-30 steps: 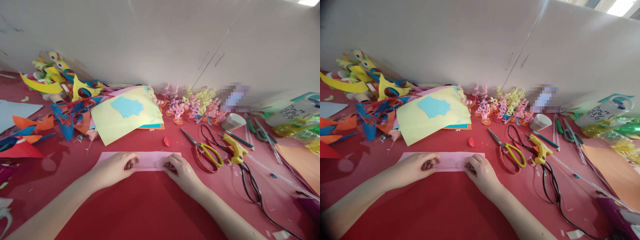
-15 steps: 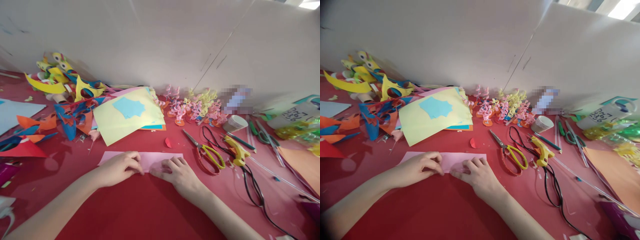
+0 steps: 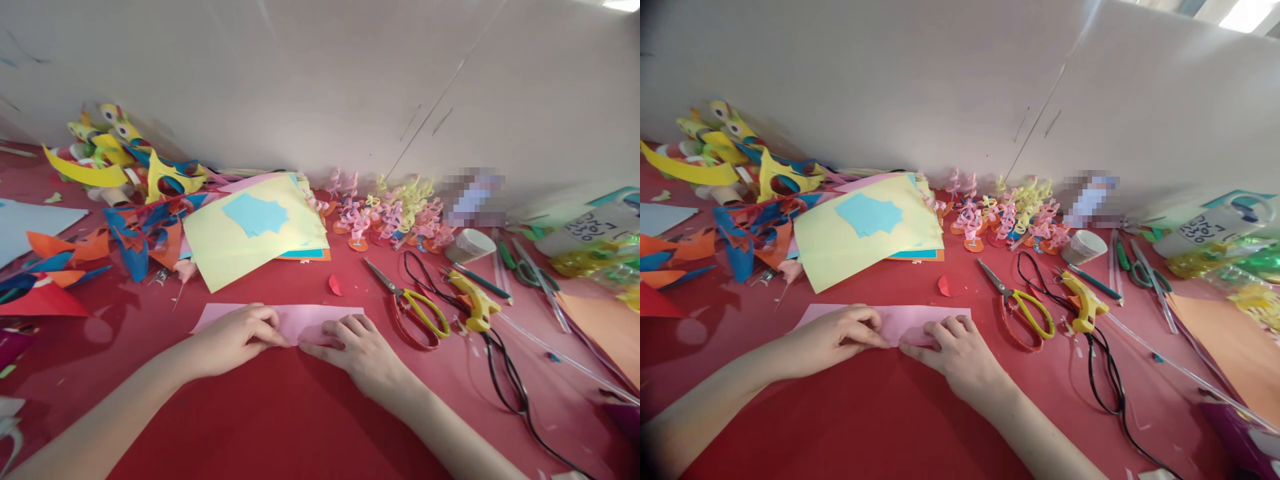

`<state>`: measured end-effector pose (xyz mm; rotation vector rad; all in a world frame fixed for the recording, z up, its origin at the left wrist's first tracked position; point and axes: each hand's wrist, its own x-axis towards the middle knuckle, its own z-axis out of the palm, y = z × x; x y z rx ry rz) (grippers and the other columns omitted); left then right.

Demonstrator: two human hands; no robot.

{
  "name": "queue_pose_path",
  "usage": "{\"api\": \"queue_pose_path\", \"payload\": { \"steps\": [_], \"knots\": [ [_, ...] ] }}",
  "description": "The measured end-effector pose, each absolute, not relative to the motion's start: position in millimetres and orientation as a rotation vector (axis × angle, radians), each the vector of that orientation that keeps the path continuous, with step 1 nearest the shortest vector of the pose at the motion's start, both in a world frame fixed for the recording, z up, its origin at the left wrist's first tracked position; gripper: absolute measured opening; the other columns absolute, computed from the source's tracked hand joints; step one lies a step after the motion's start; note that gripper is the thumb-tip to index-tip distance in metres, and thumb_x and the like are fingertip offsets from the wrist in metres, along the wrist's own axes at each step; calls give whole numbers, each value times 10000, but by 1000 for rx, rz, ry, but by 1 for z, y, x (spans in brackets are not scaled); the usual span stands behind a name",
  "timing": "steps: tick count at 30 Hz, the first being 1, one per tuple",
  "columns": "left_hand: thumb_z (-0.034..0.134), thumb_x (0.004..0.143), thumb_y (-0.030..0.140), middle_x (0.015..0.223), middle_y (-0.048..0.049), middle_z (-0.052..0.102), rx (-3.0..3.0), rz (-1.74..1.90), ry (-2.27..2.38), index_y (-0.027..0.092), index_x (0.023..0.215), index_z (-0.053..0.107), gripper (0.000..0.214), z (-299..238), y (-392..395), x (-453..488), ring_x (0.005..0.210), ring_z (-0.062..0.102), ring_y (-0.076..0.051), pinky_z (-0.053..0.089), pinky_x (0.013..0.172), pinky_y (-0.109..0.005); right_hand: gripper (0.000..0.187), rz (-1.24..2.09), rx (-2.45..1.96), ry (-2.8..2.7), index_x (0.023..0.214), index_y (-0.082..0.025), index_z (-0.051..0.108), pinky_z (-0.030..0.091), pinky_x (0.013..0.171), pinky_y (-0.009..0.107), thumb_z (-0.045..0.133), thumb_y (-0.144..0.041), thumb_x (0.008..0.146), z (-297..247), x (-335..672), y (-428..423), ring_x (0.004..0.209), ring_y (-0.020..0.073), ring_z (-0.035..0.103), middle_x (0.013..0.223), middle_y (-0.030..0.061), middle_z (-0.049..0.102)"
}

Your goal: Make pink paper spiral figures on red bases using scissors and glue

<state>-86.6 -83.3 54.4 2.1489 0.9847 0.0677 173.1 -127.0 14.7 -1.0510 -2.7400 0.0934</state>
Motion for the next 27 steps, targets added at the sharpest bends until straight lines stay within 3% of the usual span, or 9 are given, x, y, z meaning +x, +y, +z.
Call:
{"api": "queue_pose_path", "payload": {
  "steps": [4, 7, 14, 17, 22, 27],
  "knots": [
    [462, 851, 149, 925, -30, 597, 2145, 24, 1015, 332, 988, 717, 342, 58, -84, -85, 869, 562, -175, 416, 750, -265, 690, 97, -1076, -2725, 1325, -412, 433, 365, 845, 412, 561, -30, 765, 15, 176, -126, 927, 235, 487, 1117, 60, 573],
    [463, 850, 139, 930, -29, 594, 2147, 6, 1022, 332, 976, 718, 343, 58, -84, -85, 873, 562, -175, 415, 750, -267, 557, 78, -1021, -2723, 1292, -379, 484, 381, 854, 405, 532, -66, 833, 19, 184, -123, 937, 222, 503, 1082, 58, 597],
    [473, 861, 155, 920, -34, 605, 2162, 47, 998, 327, 987, 715, 323, 54, -83, -88, 866, 569, -176, 419, 737, -265, 251, 118, -1006, -2593, 920, -254, 685, 441, 709, 320, 476, -120, 880, 32, 216, -112, 847, 184, 554, 975, 60, 656],
    [471, 856, 137, 911, -37, 609, 2179, 89, 982, 317, 987, 715, 330, 53, -86, -84, 853, 572, -177, 422, 726, -268, 249, 222, -1063, -2425, 803, -228, 667, 459, 700, 330, 465, -90, 846, 33, 218, -109, 805, 185, 571, 884, 54, 666],
    [497, 859, 172, 915, -48, 633, 2171, 214, 938, 257, 995, 671, 237, 46, -98, -60, 875, 567, -190, 429, 758, -302, 135, 434, -1102, -2200, 950, -205, 602, 493, 709, 312, 504, -155, 872, 32, 180, -117, 787, 177, 607, 866, 57, 659],
    [569, 833, 301, 766, -10, 590, 2004, 304, 1030, 198, 851, 584, 106, 43, -103, -46, 680, 530, -147, 412, 607, -253, 59, 587, -1165, -2253, 824, -200, 572, 481, 645, 291, 608, -154, 814, 17, 149, -126, 713, 169, 588, 775, 26, 627]
  ]
}}
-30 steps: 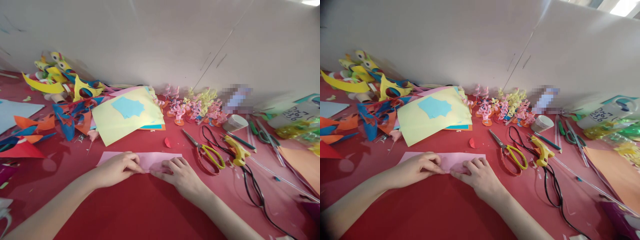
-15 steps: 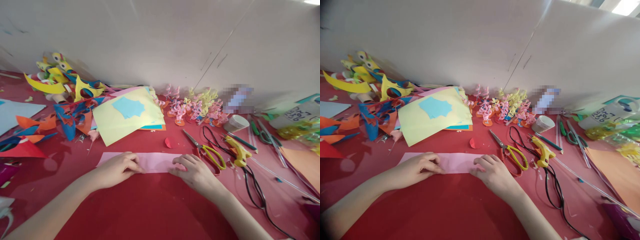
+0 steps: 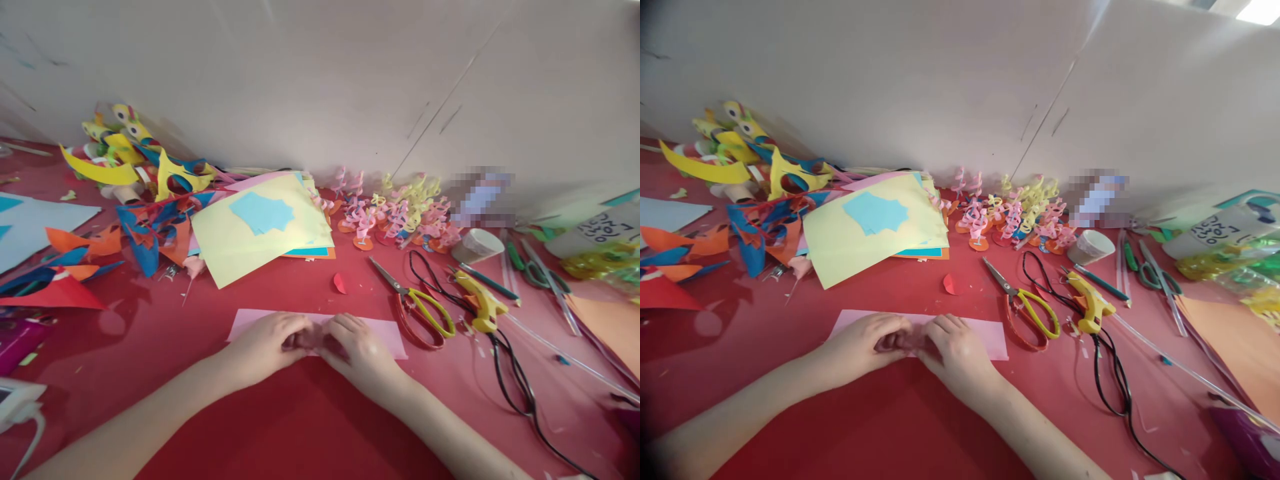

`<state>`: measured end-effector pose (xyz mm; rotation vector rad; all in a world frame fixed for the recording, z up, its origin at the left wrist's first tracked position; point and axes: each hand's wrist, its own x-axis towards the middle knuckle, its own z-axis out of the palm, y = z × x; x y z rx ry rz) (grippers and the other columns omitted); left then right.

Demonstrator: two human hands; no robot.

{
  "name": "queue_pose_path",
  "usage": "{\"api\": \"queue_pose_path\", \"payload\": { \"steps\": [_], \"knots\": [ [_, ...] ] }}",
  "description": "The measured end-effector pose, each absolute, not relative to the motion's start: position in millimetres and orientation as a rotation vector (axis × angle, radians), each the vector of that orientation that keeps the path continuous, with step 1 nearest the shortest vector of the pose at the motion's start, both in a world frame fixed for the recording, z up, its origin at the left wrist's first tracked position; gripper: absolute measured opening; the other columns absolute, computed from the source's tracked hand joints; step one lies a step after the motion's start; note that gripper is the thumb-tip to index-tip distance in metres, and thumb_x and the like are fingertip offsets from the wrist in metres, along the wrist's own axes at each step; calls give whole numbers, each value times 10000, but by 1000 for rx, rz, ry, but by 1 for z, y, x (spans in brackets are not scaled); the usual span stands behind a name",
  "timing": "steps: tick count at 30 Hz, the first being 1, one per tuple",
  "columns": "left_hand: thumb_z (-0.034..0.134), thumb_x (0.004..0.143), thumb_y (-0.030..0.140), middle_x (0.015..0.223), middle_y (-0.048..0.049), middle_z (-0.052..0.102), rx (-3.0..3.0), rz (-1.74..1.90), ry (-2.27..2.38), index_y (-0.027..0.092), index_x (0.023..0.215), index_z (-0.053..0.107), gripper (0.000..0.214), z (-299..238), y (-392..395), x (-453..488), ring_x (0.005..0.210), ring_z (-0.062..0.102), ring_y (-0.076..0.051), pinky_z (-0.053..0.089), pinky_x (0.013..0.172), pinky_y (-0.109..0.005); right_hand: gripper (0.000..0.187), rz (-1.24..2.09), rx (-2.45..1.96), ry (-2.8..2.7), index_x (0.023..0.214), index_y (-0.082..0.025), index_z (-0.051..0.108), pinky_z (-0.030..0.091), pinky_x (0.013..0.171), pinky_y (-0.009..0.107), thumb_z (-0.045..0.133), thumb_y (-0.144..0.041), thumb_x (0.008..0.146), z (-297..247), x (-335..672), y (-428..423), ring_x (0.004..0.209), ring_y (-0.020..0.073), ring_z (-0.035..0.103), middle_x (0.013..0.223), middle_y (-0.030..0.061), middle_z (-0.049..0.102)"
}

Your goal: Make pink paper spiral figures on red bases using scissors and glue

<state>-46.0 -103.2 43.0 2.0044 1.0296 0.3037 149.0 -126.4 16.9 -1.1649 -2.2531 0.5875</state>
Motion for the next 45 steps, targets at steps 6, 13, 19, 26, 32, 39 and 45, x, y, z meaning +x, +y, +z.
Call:
{"api": "queue_pose_path", "payload": {
  "steps": [6, 13, 19, 26, 32, 39, 45],
  "knots": [
    [545, 784, 179, 750, 2, 597, 1954, 135, 988, 190, 799, 602, 61, 59, -93, -71, 643, 510, -122, 385, 582, -225, 98, 585, -1192, -2246, 773, -199, 557, 450, 636, 280, 624, -134, 803, 10, 151, -126, 687, 159, 549, 746, 8, 605],
    [526, 750, 207, 785, -10, 610, 1883, 76, 1082, 196, 857, 582, 121, 64, -88, -84, 668, 541, -141, 413, 608, -243, 69, 552, -1174, -2268, 787, -202, 557, 438, 625, 267, 589, -175, 842, 11, 150, -126, 683, 156, 536, 742, 13, 592],
    [460, 772, 179, 750, 2, 575, 2026, 40, 1183, 213, 899, 532, 150, 59, -97, -80, 659, 529, -146, 386, 603, -248, 71, 560, -1170, -2288, 795, -200, 552, 435, 642, 274, 583, -161, 846, 9, 152, -126, 687, 154, 517, 762, 12, 593],
    [468, 795, 192, 816, -20, 627, 2137, 14, 1213, 227, 926, 537, 152, 64, -100, -77, 720, 569, -179, 369, 628, -268, 303, 305, -1023, -2531, 1106, -260, 589, 426, 724, 329, 442, -88, 905, 12, 153, -131, 806, 181, 510, 949, 57, 590],
    [522, 759, 221, 730, -2, 609, 2136, -67, 1266, 218, 834, 567, 88, 68, -95, -78, 658, 546, -166, 324, 557, -242, 554, 316, -931, -2700, 1306, -408, 458, 411, 792, 355, 522, -80, 864, 14, 152, -132, 880, 198, 480, 1061, 41, 569],
    [542, 758, 275, 741, 4, 588, 1973, -117, 1143, 203, 799, 534, 83, 74, -84, -94, 631, 530, -137, 355, 560, -220, 501, 309, -960, -2674, 1292, -432, 472, 392, 769, 335, 476, -114, 905, 14, 152, -131, 827, 181, 471, 945, 41, 567],
    [497, 745, 177, 731, 11, 569, 1993, -126, 1132, 205, 798, 517, 63, 74, -86, -96, 620, 505, -127, 344, 554, -214, 458, 408, -983, -2598, 1227, -359, 563, 380, 784, 332, 436, -66, 898, 19, 154, -132, 858, 178, 479, 976, 47, 576]
  ]
}}
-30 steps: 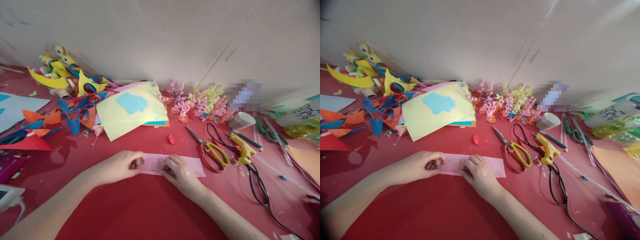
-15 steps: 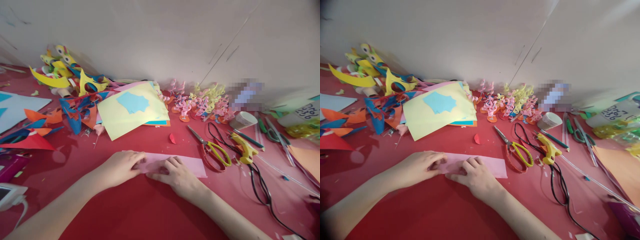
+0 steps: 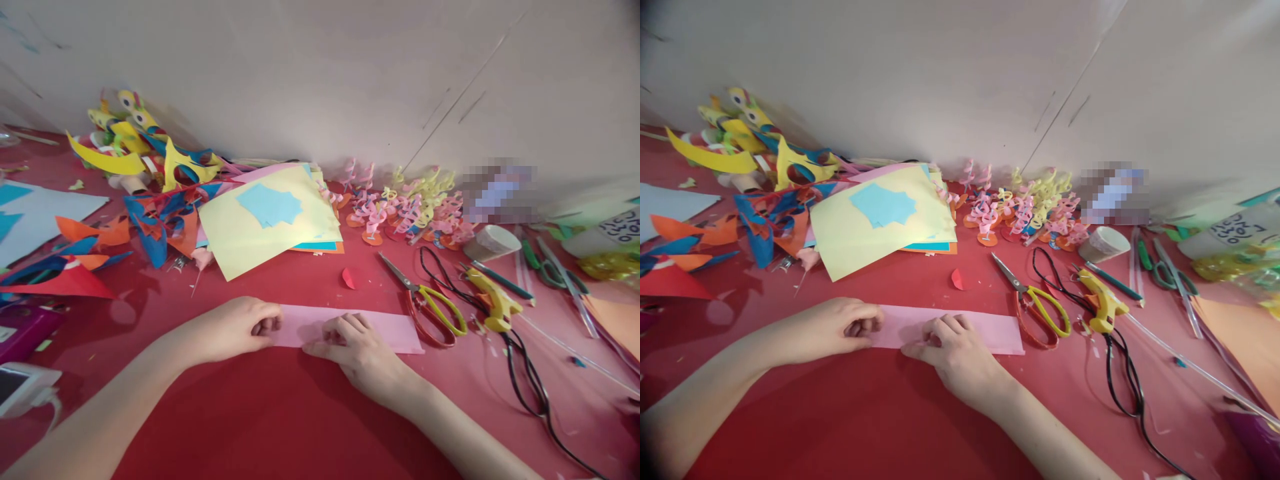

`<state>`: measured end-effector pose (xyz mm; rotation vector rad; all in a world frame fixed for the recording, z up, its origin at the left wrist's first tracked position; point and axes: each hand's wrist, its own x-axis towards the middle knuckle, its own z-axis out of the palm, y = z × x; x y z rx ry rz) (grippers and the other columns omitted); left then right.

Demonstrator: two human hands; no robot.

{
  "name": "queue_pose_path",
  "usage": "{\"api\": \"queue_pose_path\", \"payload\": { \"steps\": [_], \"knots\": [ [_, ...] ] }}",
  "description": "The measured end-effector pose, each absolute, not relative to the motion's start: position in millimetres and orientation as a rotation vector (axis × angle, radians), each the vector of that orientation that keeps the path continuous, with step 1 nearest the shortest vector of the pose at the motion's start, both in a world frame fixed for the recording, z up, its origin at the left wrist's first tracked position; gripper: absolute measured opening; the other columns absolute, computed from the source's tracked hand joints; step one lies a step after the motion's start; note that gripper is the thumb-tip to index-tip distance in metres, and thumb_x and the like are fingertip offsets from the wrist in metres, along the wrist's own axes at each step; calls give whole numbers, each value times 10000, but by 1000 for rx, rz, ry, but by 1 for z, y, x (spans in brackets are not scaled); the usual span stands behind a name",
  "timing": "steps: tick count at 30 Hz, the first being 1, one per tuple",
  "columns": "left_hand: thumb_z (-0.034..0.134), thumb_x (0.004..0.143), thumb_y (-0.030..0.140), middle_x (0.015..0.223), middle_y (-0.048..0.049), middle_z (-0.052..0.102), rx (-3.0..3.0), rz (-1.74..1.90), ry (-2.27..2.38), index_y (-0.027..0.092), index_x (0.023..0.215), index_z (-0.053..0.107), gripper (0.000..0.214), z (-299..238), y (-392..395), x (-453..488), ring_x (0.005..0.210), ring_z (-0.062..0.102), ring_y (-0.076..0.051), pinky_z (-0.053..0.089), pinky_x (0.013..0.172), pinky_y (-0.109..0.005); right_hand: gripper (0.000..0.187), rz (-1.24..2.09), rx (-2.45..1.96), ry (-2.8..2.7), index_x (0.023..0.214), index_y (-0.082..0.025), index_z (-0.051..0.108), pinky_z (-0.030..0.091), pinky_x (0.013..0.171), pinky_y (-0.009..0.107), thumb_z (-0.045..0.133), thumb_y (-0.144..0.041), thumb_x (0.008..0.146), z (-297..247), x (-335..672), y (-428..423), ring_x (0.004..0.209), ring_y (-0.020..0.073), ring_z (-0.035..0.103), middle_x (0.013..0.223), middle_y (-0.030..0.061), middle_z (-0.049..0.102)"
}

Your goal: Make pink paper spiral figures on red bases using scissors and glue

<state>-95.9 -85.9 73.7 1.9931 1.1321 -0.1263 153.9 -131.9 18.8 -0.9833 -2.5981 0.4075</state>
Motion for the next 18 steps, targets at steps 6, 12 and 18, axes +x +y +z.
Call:
{"api": "queue_pose_path", "payload": {
  "steps": [6, 12, 18],
  "knots": [
    [510, 770, 203, 697, 22, 559, 2019, -110, 1125, 205, 770, 520, 10, 73, -87, -93, 607, 496, -120, 325, 540, -213, 402, 383, -937, -2705, 1319, -354, 459, 366, 838, 374, 467, -263, 928, 25, 134, -130, 931, 203, 480, 1114, 49, 579],
    [588, 755, 301, 726, 17, 574, 1924, -131, 1114, 200, 784, 542, 114, 78, -82, -106, 648, 536, -131, 382, 567, -210, 311, 349, -956, -2669, 1231, -367, 546, 355, 810, 357, 466, -317, 935, 17, 125, -128, 908, 189, 486, 1101, 36, 594],
    [559, 752, 241, 786, 5, 598, 1902, -142, 1112, 200, 807, 559, 68, 77, -78, -112, 691, 563, -137, 417, 600, -217, 305, 373, -949, -2607, 1217, -356, 560, 354, 802, 360, 478, -300, 929, 15, 127, -129, 906, 191, 486, 1111, 33, 596]
  ]
}}
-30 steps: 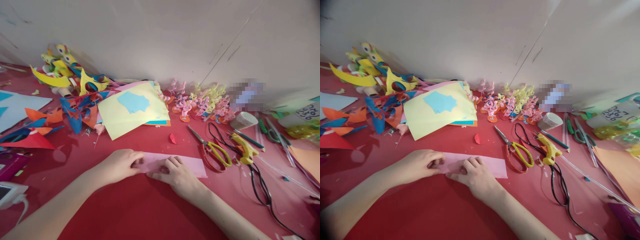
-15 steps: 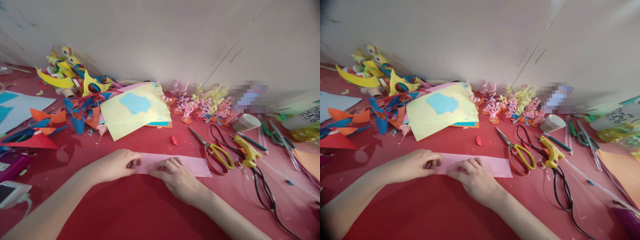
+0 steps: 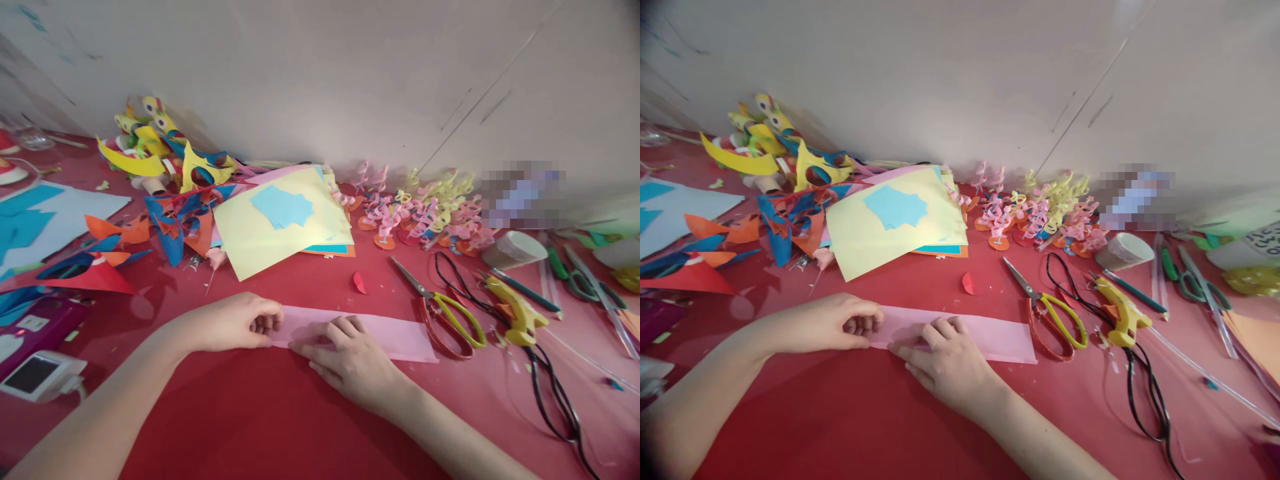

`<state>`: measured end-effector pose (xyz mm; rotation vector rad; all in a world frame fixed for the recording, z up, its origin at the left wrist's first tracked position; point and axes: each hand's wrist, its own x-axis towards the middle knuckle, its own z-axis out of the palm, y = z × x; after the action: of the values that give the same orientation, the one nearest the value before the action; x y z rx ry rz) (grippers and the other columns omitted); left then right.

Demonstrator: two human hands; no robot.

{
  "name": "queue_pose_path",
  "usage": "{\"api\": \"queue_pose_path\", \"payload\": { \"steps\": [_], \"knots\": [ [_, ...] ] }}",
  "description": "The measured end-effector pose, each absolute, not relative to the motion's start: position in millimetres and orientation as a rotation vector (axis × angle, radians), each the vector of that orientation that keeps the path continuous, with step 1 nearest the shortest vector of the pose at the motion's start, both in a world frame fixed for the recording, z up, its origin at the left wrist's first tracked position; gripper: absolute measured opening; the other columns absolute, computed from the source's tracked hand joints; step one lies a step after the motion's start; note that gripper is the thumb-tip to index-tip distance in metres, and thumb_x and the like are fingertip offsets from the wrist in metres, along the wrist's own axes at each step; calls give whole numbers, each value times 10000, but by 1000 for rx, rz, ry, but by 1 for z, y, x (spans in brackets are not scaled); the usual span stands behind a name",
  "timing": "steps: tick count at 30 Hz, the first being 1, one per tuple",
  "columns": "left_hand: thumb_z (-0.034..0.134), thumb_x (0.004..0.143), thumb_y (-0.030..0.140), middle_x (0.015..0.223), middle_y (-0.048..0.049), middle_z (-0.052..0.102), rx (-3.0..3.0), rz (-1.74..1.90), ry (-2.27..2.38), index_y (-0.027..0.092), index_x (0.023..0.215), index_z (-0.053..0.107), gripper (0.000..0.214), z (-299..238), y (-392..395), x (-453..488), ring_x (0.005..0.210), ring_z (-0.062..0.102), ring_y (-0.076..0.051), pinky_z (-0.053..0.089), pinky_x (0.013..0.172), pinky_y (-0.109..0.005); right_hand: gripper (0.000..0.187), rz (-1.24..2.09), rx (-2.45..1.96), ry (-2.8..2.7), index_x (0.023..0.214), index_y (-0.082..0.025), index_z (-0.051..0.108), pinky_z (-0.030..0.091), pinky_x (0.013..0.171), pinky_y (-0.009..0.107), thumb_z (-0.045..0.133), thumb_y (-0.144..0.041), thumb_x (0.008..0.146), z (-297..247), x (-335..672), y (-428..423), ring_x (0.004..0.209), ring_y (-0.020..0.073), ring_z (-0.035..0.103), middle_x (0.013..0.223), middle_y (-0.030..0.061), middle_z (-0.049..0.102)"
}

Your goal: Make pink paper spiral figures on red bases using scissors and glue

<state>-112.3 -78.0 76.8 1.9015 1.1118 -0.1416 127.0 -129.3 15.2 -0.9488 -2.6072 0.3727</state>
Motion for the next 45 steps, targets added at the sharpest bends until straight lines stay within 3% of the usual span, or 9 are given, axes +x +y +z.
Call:
{"api": "queue_pose_path", "payload": {
  "steps": [20, 29, 32, 38, 45],
  "knots": [
    [433, 719, 133, 681, 8, 535, 2006, -190, 1321, 193, 710, 451, 63, 77, -95, -104, 597, 479, -135, 313, 533, -237, 312, 172, -969, -2698, 1211, -337, 560, 347, 777, 347, 529, -287, 905, 21, 123, -131, 864, 182, 490, 1012, 41, 593],
    [460, 738, 163, 649, 12, 513, 2023, -151, 1247, 196, 719, 466, 38, 74, -91, -109, 562, 442, -130, 288, 511, -238, 385, 187, -997, -2766, 1299, -378, 469, 320, 847, 421, 432, -454, 923, 22, 113, -134, 907, 229, 486, 1001, 59, 582],
    [491, 758, 214, 696, 3, 547, 1995, -161, 1240, 202, 759, 496, 14, 74, -88, -115, 590, 477, -138, 310, 516, -235, 354, 210, -996, -2743, 1280, -378, 495, 324, 855, 410, 425, -420, 936, 20, 111, -133, 899, 219, 493, 951, 62, 577],
    [587, 704, 248, 862, -18, 582, 1903, -256, 1170, 214, 899, 567, 199, 84, -82, -130, 753, 552, -169, 406, 623, -240, 330, 275, -977, -2688, 1243, -371, 533, 338, 833, 393, 437, -418, 931, 18, 112, -132, 870, 208, 482, 961, 62, 567],
    [580, 708, 257, 801, -9, 577, 1911, -223, 1140, 207, 840, 554, 144, 81, -78, -129, 706, 548, -162, 402, 586, -241, 345, 295, -964, -2676, 1259, -368, 522, 344, 831, 387, 450, -419, 925, 18, 112, -132, 884, 209, 476, 970, 65, 565]
  ]
}}
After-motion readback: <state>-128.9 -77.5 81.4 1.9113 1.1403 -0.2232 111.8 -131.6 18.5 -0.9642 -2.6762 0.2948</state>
